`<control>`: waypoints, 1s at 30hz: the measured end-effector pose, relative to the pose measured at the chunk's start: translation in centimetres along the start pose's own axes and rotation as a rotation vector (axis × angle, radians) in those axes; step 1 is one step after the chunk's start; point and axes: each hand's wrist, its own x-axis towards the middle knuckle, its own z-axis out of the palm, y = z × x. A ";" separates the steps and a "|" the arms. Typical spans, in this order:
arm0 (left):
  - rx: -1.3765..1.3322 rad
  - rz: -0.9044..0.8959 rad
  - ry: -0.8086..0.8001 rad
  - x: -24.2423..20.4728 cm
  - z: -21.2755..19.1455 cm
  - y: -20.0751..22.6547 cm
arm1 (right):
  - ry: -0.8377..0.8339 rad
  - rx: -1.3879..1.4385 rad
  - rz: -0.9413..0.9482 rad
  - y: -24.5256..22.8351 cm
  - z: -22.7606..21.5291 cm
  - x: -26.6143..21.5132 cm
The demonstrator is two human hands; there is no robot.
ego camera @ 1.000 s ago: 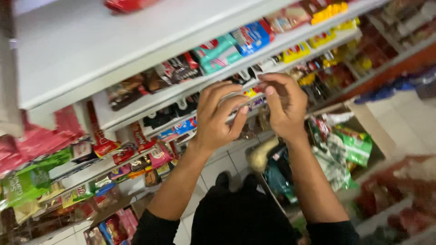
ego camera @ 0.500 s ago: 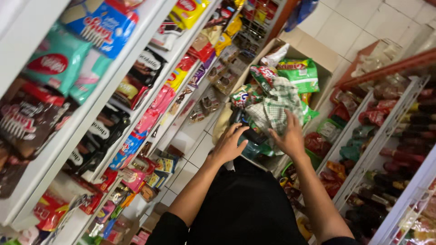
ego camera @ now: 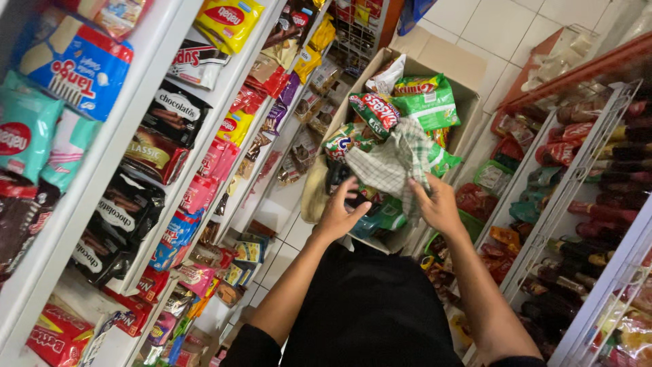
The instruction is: The person cleans a white shelf in a store aisle using a spray bottle and a cloth. They spray the surface and wipe it down, moving along the shelf to clean different sections. The person also handles a red snack package, wiping it before placing it back on the shelf.
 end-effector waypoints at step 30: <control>-0.652 -0.140 0.147 0.0 -0.2 -2.4 | 0.114 -0.323 0.011 0.7 1.2 -0.6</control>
